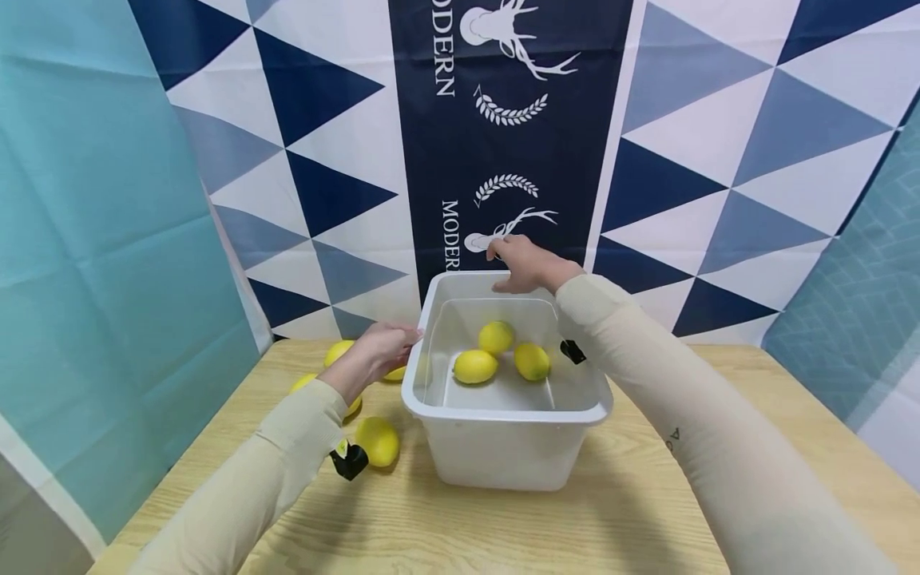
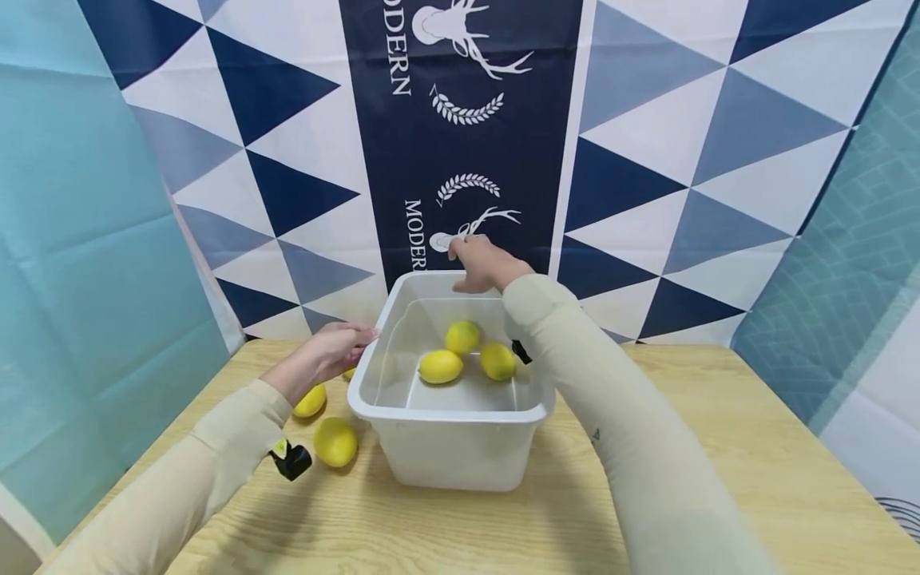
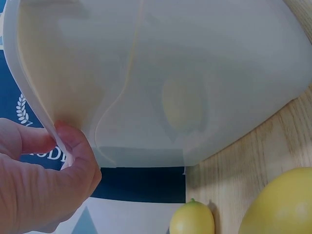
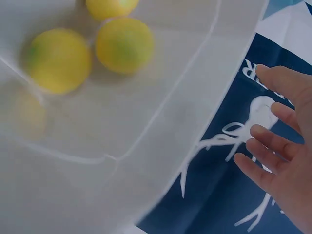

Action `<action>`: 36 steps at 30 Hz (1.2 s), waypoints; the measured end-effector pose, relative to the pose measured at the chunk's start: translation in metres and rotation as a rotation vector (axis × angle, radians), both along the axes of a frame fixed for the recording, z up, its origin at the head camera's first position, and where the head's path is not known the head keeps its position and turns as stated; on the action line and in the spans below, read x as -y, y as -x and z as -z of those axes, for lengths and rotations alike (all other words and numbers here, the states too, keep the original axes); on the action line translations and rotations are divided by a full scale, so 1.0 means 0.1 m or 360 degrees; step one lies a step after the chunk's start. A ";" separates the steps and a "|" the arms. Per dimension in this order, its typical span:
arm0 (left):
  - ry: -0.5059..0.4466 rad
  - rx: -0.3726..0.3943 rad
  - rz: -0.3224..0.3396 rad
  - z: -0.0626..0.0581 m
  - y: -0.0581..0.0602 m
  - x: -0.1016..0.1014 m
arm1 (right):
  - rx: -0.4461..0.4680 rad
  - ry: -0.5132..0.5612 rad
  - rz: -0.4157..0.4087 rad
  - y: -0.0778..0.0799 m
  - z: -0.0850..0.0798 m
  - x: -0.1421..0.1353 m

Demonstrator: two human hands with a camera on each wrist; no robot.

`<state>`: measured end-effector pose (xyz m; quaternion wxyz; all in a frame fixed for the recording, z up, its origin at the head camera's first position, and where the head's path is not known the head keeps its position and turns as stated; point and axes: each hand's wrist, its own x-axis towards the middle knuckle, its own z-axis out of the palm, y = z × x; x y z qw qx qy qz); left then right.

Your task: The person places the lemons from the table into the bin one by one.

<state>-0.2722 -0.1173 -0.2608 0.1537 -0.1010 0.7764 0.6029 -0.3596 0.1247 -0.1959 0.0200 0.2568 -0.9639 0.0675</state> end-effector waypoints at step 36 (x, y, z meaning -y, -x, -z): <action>-0.0040 0.0003 -0.0002 0.00 0.02 0.00 | -0.0046 0.0191 0.0324 -0.03 0.56 -1.25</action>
